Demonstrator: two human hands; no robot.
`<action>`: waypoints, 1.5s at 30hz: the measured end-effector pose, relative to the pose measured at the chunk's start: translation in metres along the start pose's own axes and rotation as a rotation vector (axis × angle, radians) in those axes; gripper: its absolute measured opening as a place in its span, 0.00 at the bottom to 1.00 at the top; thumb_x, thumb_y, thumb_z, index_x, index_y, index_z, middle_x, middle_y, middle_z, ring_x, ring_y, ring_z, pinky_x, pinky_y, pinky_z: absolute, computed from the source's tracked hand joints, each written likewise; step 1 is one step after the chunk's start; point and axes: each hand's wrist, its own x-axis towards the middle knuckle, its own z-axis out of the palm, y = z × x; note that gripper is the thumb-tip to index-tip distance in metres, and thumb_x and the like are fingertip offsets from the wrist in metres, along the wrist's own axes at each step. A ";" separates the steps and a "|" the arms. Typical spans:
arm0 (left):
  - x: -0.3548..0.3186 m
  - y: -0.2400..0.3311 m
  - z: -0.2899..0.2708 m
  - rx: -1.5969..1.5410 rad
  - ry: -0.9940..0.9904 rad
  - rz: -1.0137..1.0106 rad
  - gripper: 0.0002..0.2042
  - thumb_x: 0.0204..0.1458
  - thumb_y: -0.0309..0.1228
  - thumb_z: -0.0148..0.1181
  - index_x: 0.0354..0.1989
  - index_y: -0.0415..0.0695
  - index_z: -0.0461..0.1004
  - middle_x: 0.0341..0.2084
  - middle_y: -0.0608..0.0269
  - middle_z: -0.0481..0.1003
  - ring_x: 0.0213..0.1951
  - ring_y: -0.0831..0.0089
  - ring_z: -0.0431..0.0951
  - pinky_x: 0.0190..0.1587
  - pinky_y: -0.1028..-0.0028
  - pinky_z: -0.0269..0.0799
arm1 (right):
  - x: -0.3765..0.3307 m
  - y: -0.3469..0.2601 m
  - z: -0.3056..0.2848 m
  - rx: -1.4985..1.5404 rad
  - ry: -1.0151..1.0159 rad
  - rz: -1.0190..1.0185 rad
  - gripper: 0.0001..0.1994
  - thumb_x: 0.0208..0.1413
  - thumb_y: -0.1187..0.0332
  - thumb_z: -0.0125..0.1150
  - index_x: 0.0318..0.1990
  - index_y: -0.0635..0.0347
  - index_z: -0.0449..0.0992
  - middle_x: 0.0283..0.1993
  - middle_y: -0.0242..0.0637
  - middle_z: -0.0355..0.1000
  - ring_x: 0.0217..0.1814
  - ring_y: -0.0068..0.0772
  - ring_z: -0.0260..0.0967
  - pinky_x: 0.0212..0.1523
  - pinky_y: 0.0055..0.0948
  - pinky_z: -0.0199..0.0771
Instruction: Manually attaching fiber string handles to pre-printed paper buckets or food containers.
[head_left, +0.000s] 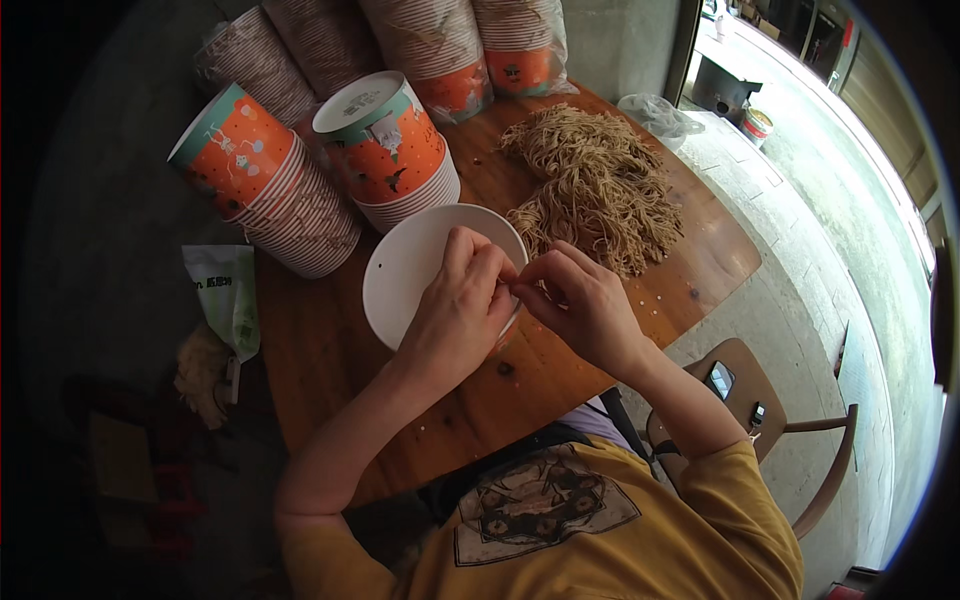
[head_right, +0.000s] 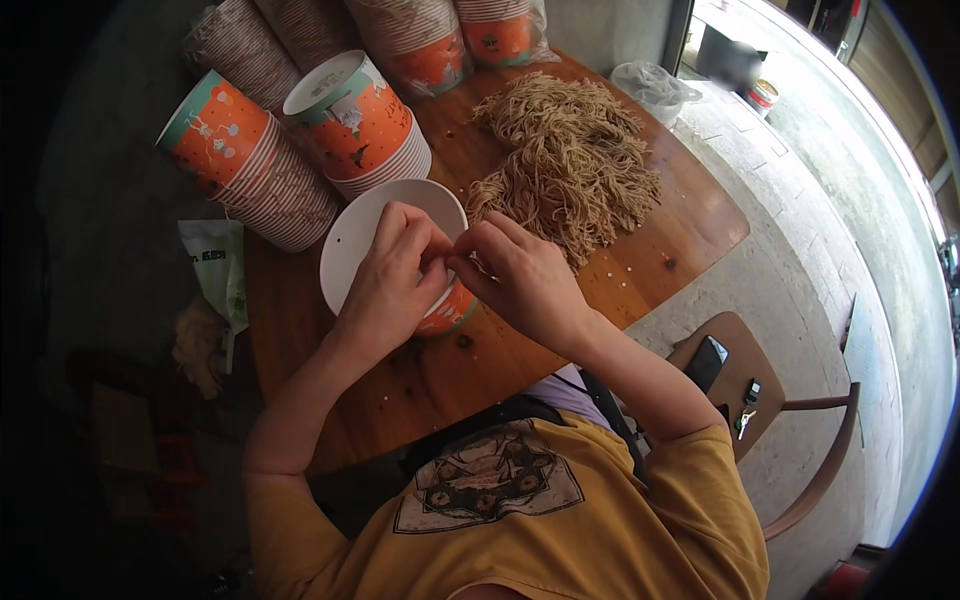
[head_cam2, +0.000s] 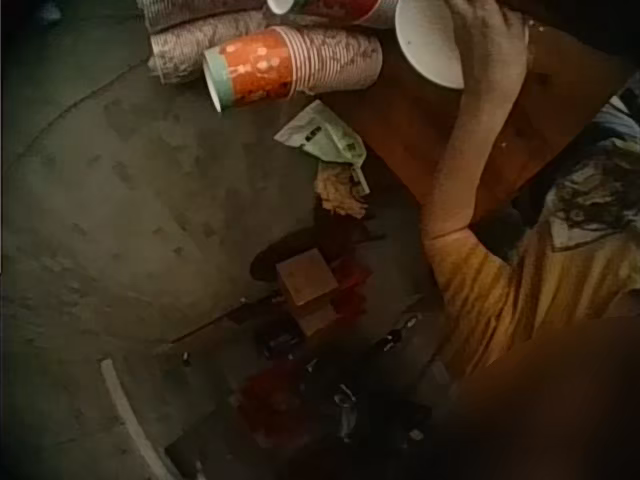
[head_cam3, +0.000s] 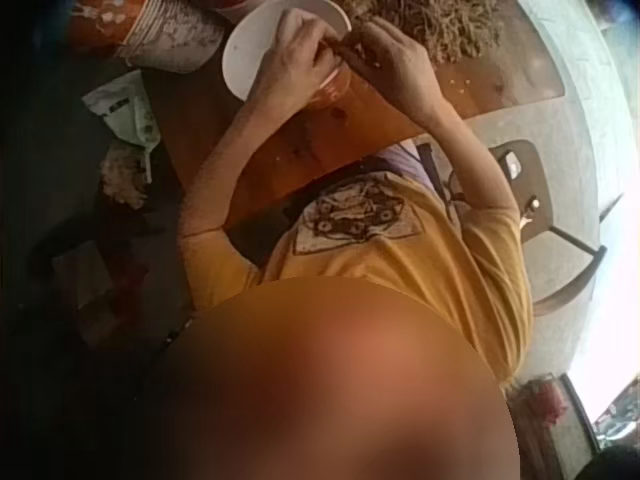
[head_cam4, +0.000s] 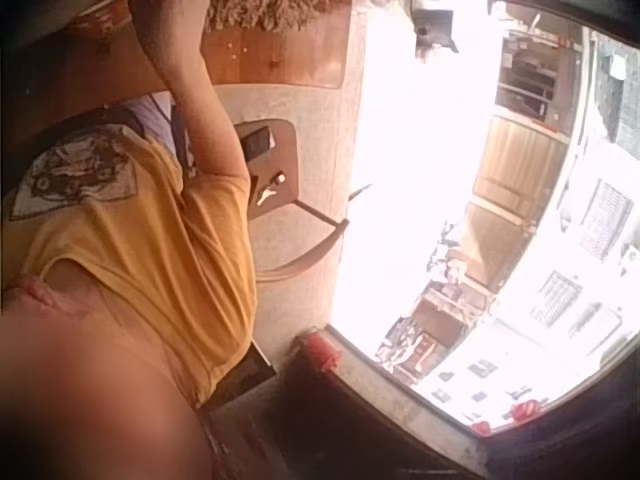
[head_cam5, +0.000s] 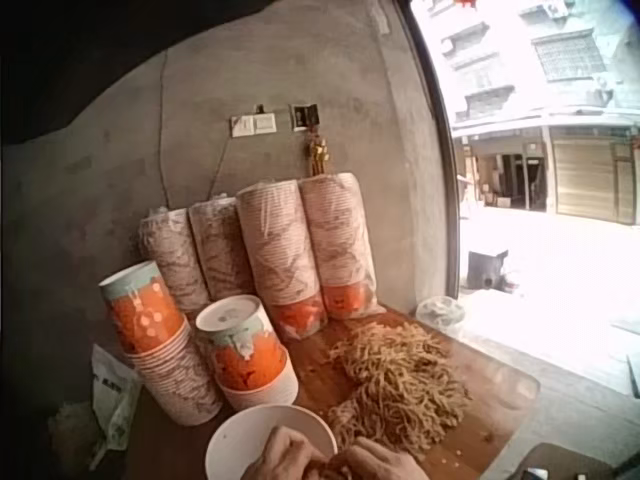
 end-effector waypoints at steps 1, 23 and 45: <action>0.001 0.001 0.001 0.010 0.027 -0.012 0.07 0.49 0.18 0.54 0.35 0.38 0.65 0.37 0.54 0.63 0.37 0.56 0.73 0.36 0.61 0.72 | -0.001 0.001 0.002 -0.001 0.024 -0.008 0.07 0.50 0.70 0.63 0.33 0.58 0.71 0.29 0.36 0.67 0.27 0.40 0.71 0.27 0.35 0.72; 0.005 0.002 0.003 -0.572 -0.031 -0.267 0.15 0.51 0.18 0.54 0.47 0.42 0.63 0.28 0.67 0.71 0.33 0.81 0.72 0.38 0.77 0.71 | -0.015 0.012 0.013 0.456 0.075 0.370 0.05 0.56 0.72 0.58 0.36 0.61 0.69 0.29 0.27 0.68 0.26 0.15 0.62 0.26 0.18 0.64; 0.008 -0.006 0.003 -0.694 -0.098 -0.272 0.19 0.52 0.17 0.51 0.53 0.40 0.60 0.30 0.68 0.70 0.37 0.82 0.71 0.45 0.77 0.67 | -0.010 0.010 0.006 0.734 0.000 0.522 0.06 0.58 0.72 0.58 0.39 0.63 0.70 0.31 0.28 0.70 0.30 0.16 0.68 0.30 0.18 0.71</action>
